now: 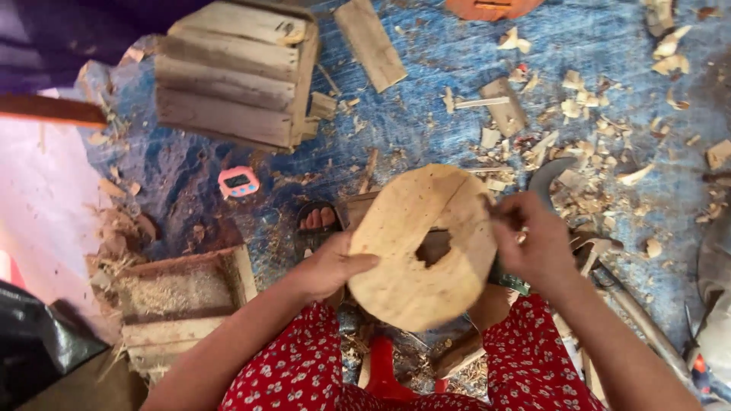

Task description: The person is manually sanding a circular wooden component, likely for a musical instrument, using a small sanding block to smooth the surface and edges.

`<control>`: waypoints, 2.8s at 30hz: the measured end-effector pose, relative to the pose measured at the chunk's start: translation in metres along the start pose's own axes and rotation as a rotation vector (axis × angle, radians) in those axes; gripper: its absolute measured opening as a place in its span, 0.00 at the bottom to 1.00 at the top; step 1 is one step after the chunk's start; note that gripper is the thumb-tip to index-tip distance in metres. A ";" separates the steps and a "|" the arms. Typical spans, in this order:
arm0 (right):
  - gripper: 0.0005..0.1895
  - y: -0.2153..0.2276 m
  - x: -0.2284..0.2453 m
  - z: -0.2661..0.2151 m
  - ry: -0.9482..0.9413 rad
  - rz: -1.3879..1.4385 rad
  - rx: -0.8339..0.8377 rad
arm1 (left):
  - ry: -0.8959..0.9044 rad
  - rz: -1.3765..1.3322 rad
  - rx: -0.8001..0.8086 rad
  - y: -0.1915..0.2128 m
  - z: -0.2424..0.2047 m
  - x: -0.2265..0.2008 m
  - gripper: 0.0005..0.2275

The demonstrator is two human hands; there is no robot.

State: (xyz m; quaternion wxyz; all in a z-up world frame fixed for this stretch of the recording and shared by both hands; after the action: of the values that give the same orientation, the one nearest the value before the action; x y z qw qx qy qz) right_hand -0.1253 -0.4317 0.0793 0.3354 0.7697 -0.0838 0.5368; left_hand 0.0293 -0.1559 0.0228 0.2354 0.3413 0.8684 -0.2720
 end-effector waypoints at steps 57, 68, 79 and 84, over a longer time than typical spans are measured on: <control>0.19 -0.080 0.023 0.055 -0.345 -0.660 0.424 | 0.091 0.109 0.220 -0.018 0.005 0.035 0.13; 0.15 -0.023 -0.058 0.096 -0.519 -0.668 0.284 | 0.146 0.012 0.141 -0.017 0.011 0.041 0.10; 0.11 -0.044 -0.033 0.001 0.099 -0.766 0.220 | 0.236 -0.076 -0.112 0.014 0.026 0.056 0.12; 0.14 -0.062 -0.034 -0.020 0.486 -0.941 0.261 | 0.265 -0.052 -0.120 0.014 0.028 0.058 0.13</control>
State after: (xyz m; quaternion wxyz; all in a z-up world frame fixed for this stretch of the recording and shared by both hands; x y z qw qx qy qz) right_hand -0.1239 -0.3802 0.0268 0.4508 0.6129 0.4170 0.4972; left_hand 0.0080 -0.1380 -0.0373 0.1317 0.3370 0.9151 -0.1779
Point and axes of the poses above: each hand's wrist, its own z-axis towards the middle knuckle, its own y-axis out of the back of the hand, x = y × z, the point moved 9 cm from there along z, towards the middle knuckle, and after that the axes turned 5 degrees about z, right-handed, at the moved point
